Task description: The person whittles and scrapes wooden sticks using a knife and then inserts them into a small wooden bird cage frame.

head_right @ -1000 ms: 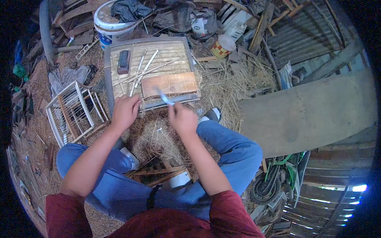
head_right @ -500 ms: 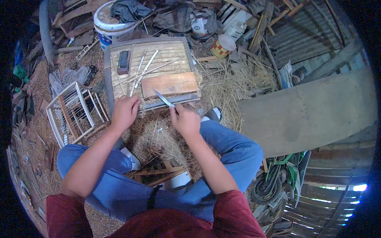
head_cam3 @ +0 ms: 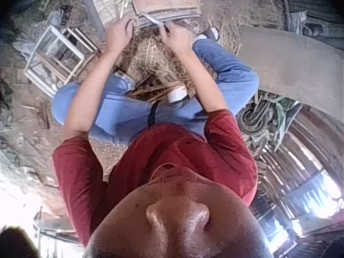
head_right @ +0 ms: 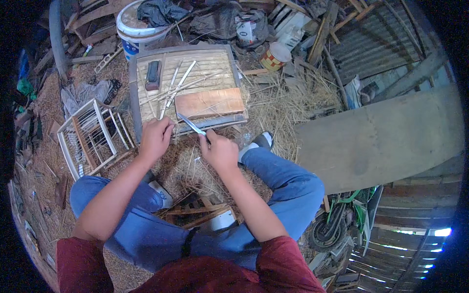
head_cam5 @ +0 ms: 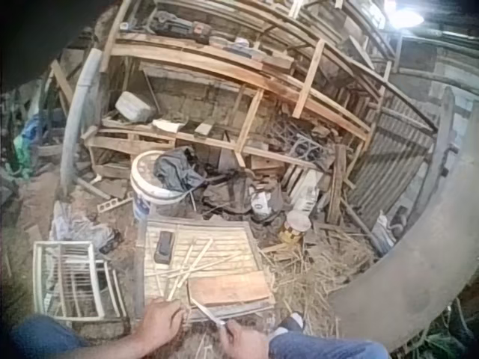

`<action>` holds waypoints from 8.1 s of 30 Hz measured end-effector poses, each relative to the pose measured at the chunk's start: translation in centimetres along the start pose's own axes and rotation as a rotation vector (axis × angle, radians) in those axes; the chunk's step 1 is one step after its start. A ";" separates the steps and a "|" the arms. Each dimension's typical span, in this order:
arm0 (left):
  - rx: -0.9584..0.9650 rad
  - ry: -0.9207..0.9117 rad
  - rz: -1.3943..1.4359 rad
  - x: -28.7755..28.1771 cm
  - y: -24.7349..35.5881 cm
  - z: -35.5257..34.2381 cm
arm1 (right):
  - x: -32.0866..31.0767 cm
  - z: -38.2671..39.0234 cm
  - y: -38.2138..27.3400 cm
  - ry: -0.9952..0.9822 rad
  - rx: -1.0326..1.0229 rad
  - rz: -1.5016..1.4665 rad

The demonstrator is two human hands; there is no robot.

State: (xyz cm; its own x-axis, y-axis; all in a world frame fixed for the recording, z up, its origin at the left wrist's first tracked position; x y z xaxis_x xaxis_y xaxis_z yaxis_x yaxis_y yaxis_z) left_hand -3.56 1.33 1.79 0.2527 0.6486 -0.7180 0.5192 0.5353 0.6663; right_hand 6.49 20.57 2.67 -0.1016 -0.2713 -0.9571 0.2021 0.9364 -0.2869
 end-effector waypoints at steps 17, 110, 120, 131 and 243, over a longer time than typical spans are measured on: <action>0.012 0.016 -0.011 -0.3 0.3 -0.2 | -1.4 -1.5 7.5 0.191 0.179 0.046; -0.154 0.002 0.135 1.4 -1.2 0.0 | 0.2 -0.8 5.1 0.174 0.206 -0.087; -0.164 0.024 0.172 1.1 -1.6 0.3 | 0.5 -0.8 2.5 0.011 0.011 -0.002; -0.157 0.003 0.134 1.3 -0.9 -0.2 | -0.6 -2.3 7.5 0.095 0.151 -0.045; -0.144 -0.036 0.052 1.7 -0.4 -0.6 | 0.1 -2.2 5.4 0.122 0.106 -0.017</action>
State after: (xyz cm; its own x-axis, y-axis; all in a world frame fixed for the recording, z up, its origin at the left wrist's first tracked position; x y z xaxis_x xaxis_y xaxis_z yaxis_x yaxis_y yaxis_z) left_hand -3.82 2.49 0.39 0.3063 0.6591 -0.6868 0.3833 0.5750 0.7228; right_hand 5.46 26.11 1.07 -0.2220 -0.2515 -0.9421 0.3008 0.9014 -0.3115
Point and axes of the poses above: each hand's wrist, its own z-axis away from the middle knuckle, its own x-axis out of the palm, y = z × x, the point moved 5 cm from there along -z, towards the middle knuckle, and after that the axes turned 8 degrees about -y, right-handed, at the moved point
